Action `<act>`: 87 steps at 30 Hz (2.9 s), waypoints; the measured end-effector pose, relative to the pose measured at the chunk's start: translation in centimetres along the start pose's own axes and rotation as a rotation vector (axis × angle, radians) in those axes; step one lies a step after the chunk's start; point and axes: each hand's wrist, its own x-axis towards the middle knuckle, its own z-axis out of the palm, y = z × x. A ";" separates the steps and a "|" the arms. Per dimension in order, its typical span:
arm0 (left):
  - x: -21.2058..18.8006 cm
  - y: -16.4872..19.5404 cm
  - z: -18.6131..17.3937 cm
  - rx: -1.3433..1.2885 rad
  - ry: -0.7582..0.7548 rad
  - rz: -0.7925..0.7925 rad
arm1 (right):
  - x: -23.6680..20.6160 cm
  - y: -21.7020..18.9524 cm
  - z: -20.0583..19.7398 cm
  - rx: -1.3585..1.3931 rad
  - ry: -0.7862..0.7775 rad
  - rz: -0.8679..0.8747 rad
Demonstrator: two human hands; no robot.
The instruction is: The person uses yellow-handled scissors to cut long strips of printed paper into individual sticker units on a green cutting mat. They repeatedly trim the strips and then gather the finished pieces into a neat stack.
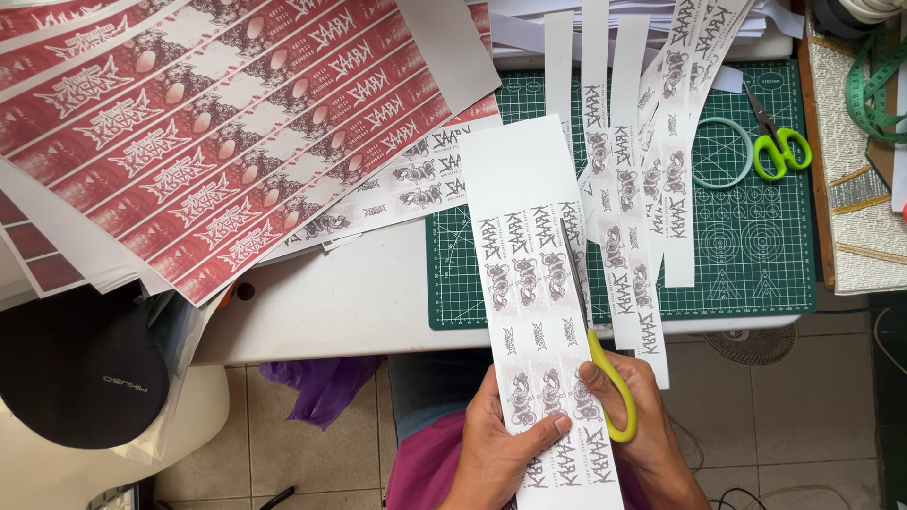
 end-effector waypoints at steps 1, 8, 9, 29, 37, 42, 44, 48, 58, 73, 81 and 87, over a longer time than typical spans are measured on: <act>0.0 0.0 0.0 0.001 -0.001 0.003 | 0.0 0.0 0.0 0.001 0.002 0.003; 0.1 -0.4 -0.2 -0.030 -0.007 -0.003 | 0.2 0.3 -0.3 0.002 0.004 0.002; 0.1 -0.5 -0.3 -0.039 -0.007 -0.007 | 0.2 0.4 -0.3 -0.002 0.007 0.006; 9.9 9.5 -1.7 0.141 -0.068 0.310 | -0.2 1.5 -0.9 -0.002 -0.156 -0.055; 7.8 9.6 -0.7 0.385 -0.093 0.383 | -0.2 1.3 -1.3 0.043 -0.235 -0.102; 7.5 9.3 -0.9 0.348 -0.072 0.359 | -0.6 0.5 -0.6 0.119 -0.232 -0.047; 7.6 9.2 -0.9 0.344 -0.071 0.360 | -0.4 0.2 -0.6 0.061 -0.237 -0.081; 7.6 9.0 -0.9 0.314 -0.084 0.370 | -0.4 0.5 -0.7 0.064 -0.222 -0.079; 7.5 8.9 -1.2 0.373 -0.054 0.371 | -0.3 1.1 -0.8 -0.035 -0.167 -0.084; 7.5 8.5 -1.4 0.393 -0.036 0.380 | -0.6 0.9 -0.7 0.000 -0.162 -0.065; 7.5 8.4 -1.4 0.379 -0.039 0.358 | -0.3 1.3 -0.6 0.015 -0.162 -0.037; 7.4 8.3 -1.2 0.341 -0.057 0.336 | -0.3 1.2 -0.6 0.025 -0.164 -0.052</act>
